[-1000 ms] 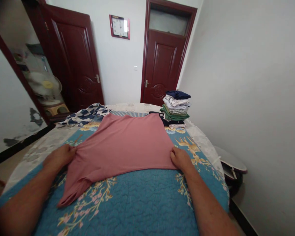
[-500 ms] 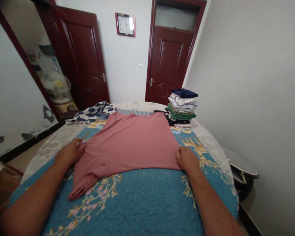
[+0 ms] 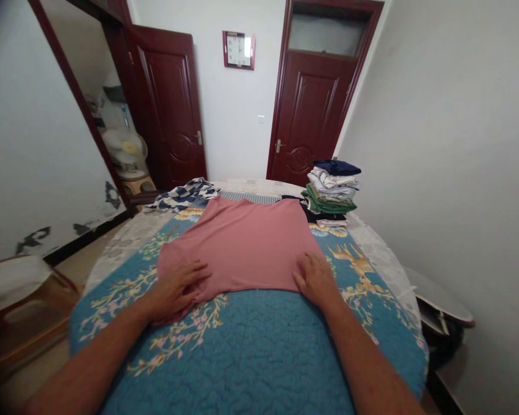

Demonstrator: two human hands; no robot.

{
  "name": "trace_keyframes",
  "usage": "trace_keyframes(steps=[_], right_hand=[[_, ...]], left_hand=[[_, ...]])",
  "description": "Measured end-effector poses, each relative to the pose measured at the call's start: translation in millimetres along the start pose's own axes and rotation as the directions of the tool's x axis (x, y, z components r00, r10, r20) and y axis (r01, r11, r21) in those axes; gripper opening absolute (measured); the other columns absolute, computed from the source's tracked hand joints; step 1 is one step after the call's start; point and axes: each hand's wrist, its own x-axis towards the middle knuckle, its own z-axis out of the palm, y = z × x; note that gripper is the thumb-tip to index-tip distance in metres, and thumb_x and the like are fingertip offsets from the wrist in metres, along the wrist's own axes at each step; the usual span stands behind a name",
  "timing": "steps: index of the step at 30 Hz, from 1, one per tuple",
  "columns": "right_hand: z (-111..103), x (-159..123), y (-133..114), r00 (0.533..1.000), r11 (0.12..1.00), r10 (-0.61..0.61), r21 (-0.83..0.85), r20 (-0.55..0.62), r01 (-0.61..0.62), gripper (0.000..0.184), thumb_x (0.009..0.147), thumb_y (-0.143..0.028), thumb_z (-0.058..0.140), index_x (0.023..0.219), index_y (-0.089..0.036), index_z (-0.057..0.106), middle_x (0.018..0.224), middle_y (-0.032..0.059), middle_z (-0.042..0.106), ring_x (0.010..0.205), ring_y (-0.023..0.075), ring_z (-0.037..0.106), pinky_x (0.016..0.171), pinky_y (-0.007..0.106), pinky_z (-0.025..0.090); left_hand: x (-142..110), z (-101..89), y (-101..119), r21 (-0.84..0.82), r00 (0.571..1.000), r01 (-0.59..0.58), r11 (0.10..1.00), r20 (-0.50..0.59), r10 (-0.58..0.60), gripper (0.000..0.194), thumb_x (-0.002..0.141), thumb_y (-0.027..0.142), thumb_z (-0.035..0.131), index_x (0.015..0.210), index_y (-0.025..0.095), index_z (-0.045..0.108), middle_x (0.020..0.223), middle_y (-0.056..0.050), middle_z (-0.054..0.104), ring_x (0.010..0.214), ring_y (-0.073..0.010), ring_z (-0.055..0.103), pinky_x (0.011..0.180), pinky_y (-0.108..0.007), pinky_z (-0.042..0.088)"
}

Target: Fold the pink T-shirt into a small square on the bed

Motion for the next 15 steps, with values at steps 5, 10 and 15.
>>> trace_keyframes(steps=[5, 10, 15], right_hand=[[14, -6, -5, 0.98, 1.0, 0.021, 0.01, 0.198, -0.023, 0.06, 0.107, -0.052, 0.038, 0.158, -0.022, 0.051, 0.162, 0.0156, 0.048, 0.15, 0.0328, 0.044, 0.123, 0.053, 0.033], [14, -21, 13, 0.968, 0.991, 0.135, -0.008, 0.21, -0.136, 0.065, 0.106, -0.059, 0.036, 0.161, -0.027, 0.047, 0.167, 0.0132, 0.043, 0.155, 0.0386, 0.037, 0.122, 0.066, 0.031], [6, -49, 43, 0.982, 0.989, 0.059, 0.122, 0.178, -0.081, 0.065, 0.103, -0.059, 0.044, 0.157, -0.025, 0.052, 0.164, 0.0134, 0.046, 0.154, 0.0369, 0.039, 0.123, 0.063, 0.033]], left_hand=[[-27, -2.4, 20, 0.019, 0.997, -0.01, 1.0, 0.071, 0.009, 0.072, 0.093, 0.061, 0.066, 0.156, 0.029, 0.054, 0.166, -0.013, 0.047, 0.153, -0.0384, 0.041, 0.125, -0.061, 0.034], [-53, -2.4, 26, 0.069, 0.998, -0.049, 0.996, 0.052, 0.045, 0.066, 0.096, 0.06, 0.063, 0.157, 0.039, 0.051, 0.168, -0.008, 0.045, 0.154, -0.0374, 0.041, 0.124, -0.064, 0.034], [-76, 4.7, 26, 0.044, 0.993, -0.029, 0.999, -0.111, 0.034, 0.056, 0.1, 0.046, 0.062, 0.154, 0.032, 0.054, 0.153, -0.008, 0.062, 0.141, -0.03, 0.057, 0.118, -0.05, 0.047]])
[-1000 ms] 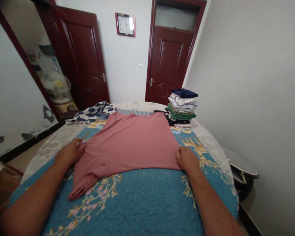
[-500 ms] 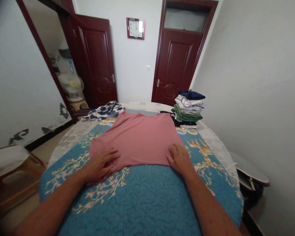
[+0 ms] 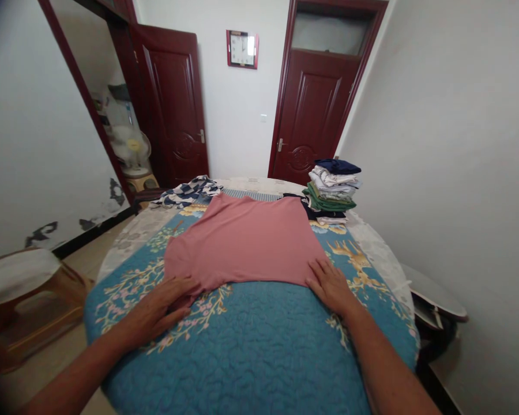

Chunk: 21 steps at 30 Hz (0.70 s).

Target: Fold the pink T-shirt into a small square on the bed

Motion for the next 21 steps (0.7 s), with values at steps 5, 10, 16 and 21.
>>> trace_keyframes(steps=[5, 10, 16, 21], right_hand=[[-5, -18, 26, 0.979, 0.98, -0.102, 0.152, -0.176, 0.13, 0.044, 0.099, -0.042, 0.052, 0.129, -0.019, 0.074, 0.142, 0.0157, 0.066, 0.136, 0.0306, 0.06, 0.12, 0.053, 0.044], [-6, -16, 22, 0.951, 0.967, -0.166, 0.147, -0.261, 0.209, 0.031, 0.095, -0.033, 0.057, 0.114, -0.02, 0.077, 0.129, 0.0146, 0.072, 0.123, 0.03, 0.066, 0.113, 0.053, 0.05], [-22, -15, 2, 0.922, 0.962, -0.221, 0.084, -0.319, 0.26, 0.029, 0.094, -0.033, 0.061, 0.114, -0.019, 0.076, 0.121, 0.0146, 0.073, 0.116, 0.0304, 0.067, 0.107, 0.051, 0.052], [-29, -7, -55, 0.92, 0.938, -0.323, 0.055, -0.221, 0.342, 0.029, 0.097, -0.033, 0.061, 0.119, -0.019, 0.074, 0.127, 0.0154, 0.071, 0.122, 0.0295, 0.063, 0.112, 0.049, 0.047]], left_hand=[[-2, -8.3, -4, 0.015, 0.993, -0.002, 1.0, -0.118, 0.003, 0.034, 0.102, 0.037, 0.058, 0.132, 0.026, 0.071, 0.129, -0.009, 0.075, 0.118, -0.0252, 0.07, 0.105, -0.04, 0.056], [13, -8.5, 17, 0.113, 0.995, -0.041, 0.993, -0.091, 0.051, 0.04, 0.1, 0.039, 0.061, 0.137, 0.024, 0.067, 0.136, -0.012, 0.071, 0.126, -0.0295, 0.065, 0.111, -0.049, 0.05], [29, 0.8, 38, 0.145, 0.989, 0.102, 0.984, -0.118, -0.085, 0.03, 0.101, 0.035, 0.059, 0.125, 0.021, 0.071, 0.124, -0.013, 0.074, 0.111, -0.0292, 0.069, 0.096, -0.044, 0.056], [41, -4.8, 38, 0.122, 0.995, -0.011, 0.992, -0.097, 0.023, 0.043, 0.1, 0.023, 0.057, 0.141, 0.032, 0.064, 0.143, -0.009, 0.066, 0.132, -0.0308, 0.059, 0.113, -0.049, 0.045]])
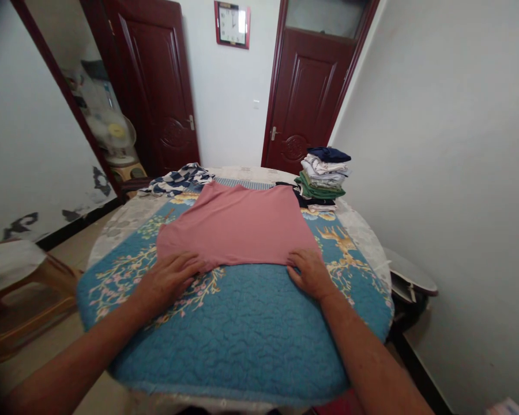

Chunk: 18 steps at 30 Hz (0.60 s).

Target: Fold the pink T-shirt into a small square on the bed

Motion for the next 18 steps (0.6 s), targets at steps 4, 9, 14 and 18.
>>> trace_keyframes(steps=[4, 9, 14, 18], right_hand=[[17, 33, -52, 0.987, 0.994, -0.103, 0.062, 0.126, 0.095, 0.028, 0.1, -0.03, 0.059, 0.124, -0.02, 0.071, 0.126, 0.014, 0.07, 0.119, 0.028, 0.061, 0.108, 0.047, 0.046], [44, 75, -108, 0.981, 0.982, -0.134, 0.153, 0.138, 0.113, 0.032, 0.097, -0.03, 0.068, 0.127, -0.018, 0.066, 0.126, 0.0124, 0.068, 0.118, 0.0258, 0.058, 0.106, 0.041, 0.045], [70, 105, -150, 0.986, 0.985, -0.103, 0.15, 0.129, 0.084, 0.028, 0.1, -0.038, 0.067, 0.12, -0.019, 0.067, 0.115, 0.0106, 0.068, 0.111, 0.0249, 0.057, 0.1, 0.038, 0.044], [78, 112, -164, 0.965, 0.97, -0.21, 0.159, 0.156, 0.185, 0.02, 0.106, -0.033, 0.055, 0.104, -0.02, 0.07, 0.103, 0.0084, 0.068, 0.1, 0.0221, 0.057, 0.093, 0.034, 0.043]], left_hand=[[15, 7.1, -2, -0.09, 0.997, 0.044, 0.995, 0.071, -0.038, 0.025, 0.103, 0.029, 0.051, 0.105, 0.025, 0.075, 0.104, -0.01, 0.074, 0.102, -0.0252, 0.067, 0.095, -0.039, 0.052], [25, 11.6, -8, -0.236, 0.96, 0.275, 0.932, 0.109, -0.256, 0.039, 0.105, 0.041, 0.043, 0.089, 0.022, 0.072, 0.087, -0.006, 0.073, 0.083, -0.0216, 0.066, 0.077, -0.032, 0.05], [23, 8.3, -3, -0.291, 0.956, 0.29, 0.912, 0.117, -0.267, 0.041, 0.105, 0.046, 0.044, 0.093, 0.022, 0.075, 0.091, -0.007, 0.076, 0.089, -0.0226, 0.069, 0.081, -0.033, 0.05], [18, 6.5, 2, -0.311, 0.969, 0.245, 0.918, 0.107, -0.222, 0.04, 0.105, 0.046, 0.046, 0.094, 0.021, 0.075, 0.091, -0.007, 0.074, 0.089, -0.0219, 0.067, 0.083, -0.033, 0.05]])
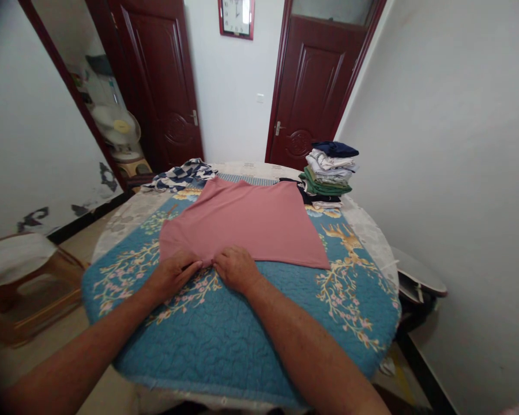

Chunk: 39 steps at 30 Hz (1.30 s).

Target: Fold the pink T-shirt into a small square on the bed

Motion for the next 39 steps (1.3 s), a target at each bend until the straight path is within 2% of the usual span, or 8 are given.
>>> trace_keyframes(steps=[4, 9, 13, 19, 22, 32, 36, 39], right_hand=[[-2, -10, -2, 0.998, 0.998, -0.047, 0.041, -0.033, 0.049, 0.015, 0.102, -0.031, 0.06, 0.108, -0.019, 0.066, 0.105, 0.0083, 0.066, 0.1, 0.0228, 0.056, 0.093, 0.034, 0.043], [-4, -9, -5, 0.996, 0.997, 0.059, 0.05, -0.071, -0.056, 0.034, 0.095, -0.042, 0.072, 0.117, -0.019, 0.062, 0.112, 0.0095, 0.065, 0.106, 0.0254, 0.055, 0.095, 0.037, 0.042], [2, 5, -8, 0.999, 0.999, 0.043, -0.029, -0.004, -0.043, 0.012, 0.1, -0.029, 0.062, 0.108, -0.02, 0.066, 0.105, 0.0085, 0.066, 0.102, 0.0238, 0.056, 0.093, 0.035, 0.042], [3, 5, -5, 1.0, 0.999, 0.01, -0.046, 0.019, -0.009, 0.016, 0.097, -0.02, 0.059, 0.108, -0.021, 0.071, 0.105, 0.0091, 0.067, 0.102, 0.0242, 0.056, 0.091, 0.035, 0.043], [2, 3, -3, 0.999, 0.999, -0.036, -0.012, 0.029, 0.036, 0.02, 0.096, -0.019, 0.061, 0.112, -0.022, 0.072, 0.108, 0.0094, 0.066, 0.104, 0.0247, 0.055, 0.093, 0.035, 0.043], [-2, -1, -2, 0.992, 0.989, -0.117, 0.094, 0.054, 0.111, 0.019, 0.091, -0.015, 0.06, 0.104, -0.02, 0.072, 0.103, 0.0084, 0.065, 0.101, 0.0239, 0.056, 0.092, 0.035, 0.043], [0, -3, -2, 0.997, 0.99, -0.082, 0.115, 0.006, 0.08, 0.021, 0.09, -0.013, 0.057, 0.106, -0.019, 0.07, 0.102, 0.0091, 0.066, 0.1, 0.0244, 0.057, 0.093, 0.035, 0.044], [3, -1, 0, 0.999, 0.986, 0.007, 0.169, -0.053, 0.002, 0.028, 0.091, -0.011, 0.053, 0.113, -0.018, 0.068, 0.106, 0.01, 0.067, 0.102, 0.0242, 0.058, 0.093, 0.035, 0.046]], left_hand=[[-8, -0.4, -3, -0.012, 0.999, -0.035, 0.999, 0.006, 0.035, 0.037, 0.106, 0.048, 0.047, 0.096, 0.022, 0.071, 0.09, -0.005, 0.071, 0.087, -0.0208, 0.065, 0.081, -0.032, 0.049], [-6, 5.8, -4, 0.011, 1.0, -0.006, 1.0, -0.028, 0.007, 0.036, 0.107, 0.045, 0.041, 0.091, 0.022, 0.064, 0.085, -0.004, 0.066, 0.079, -0.0195, 0.062, 0.074, -0.031, 0.046], [-1, 10.4, -1, 0.032, 1.0, 0.025, 0.999, -0.006, -0.025, 0.037, 0.107, 0.045, 0.039, 0.091, 0.022, 0.063, 0.083, -0.003, 0.065, 0.076, -0.0184, 0.061, 0.072, -0.03, 0.045], [-20, 0.7, -1, 0.174, 0.996, -0.093, 0.98, 0.016, 0.092, 0.03, 0.1, 0.047, 0.056, 0.112, 0.021, 0.066, 0.106, -0.01, 0.069, 0.098, -0.0252, 0.063, 0.088, -0.037, 0.049], [-38, -8.8, -8, 0.275, 0.998, -0.059, 0.96, -0.015, 0.066, 0.03, 0.1, 0.042, 0.057, 0.121, 0.022, 0.065, 0.112, -0.012, 0.069, 0.103, -0.0277, 0.062, 0.092, -0.04, 0.049], [-70, -24.6, -35, 0.209, 1.0, -0.011, 0.978, 0.025, 0.006, 0.018, 0.088, 0.013, 0.046, 0.09, 0.023, 0.061, 0.091, -0.007, 0.067, 0.087, -0.0226, 0.064, 0.078, -0.034, 0.051], [-74, -24.3, -41, 0.182, 0.996, 0.063, 0.981, -0.077, -0.05, 0.032, 0.092, 0.023, 0.051, 0.121, 0.023, 0.064, 0.115, -0.009, 0.073, 0.103, -0.0265, 0.069, 0.09, -0.038, 0.055], [-75, -27.1, -42, 0.191, 0.998, 0.032, 0.981, -0.057, -0.021, 0.036, 0.095, 0.033, 0.055, 0.129, 0.024, 0.064, 0.123, -0.01, 0.073, 0.113, -0.0281, 0.068, 0.099, -0.04, 0.053]])
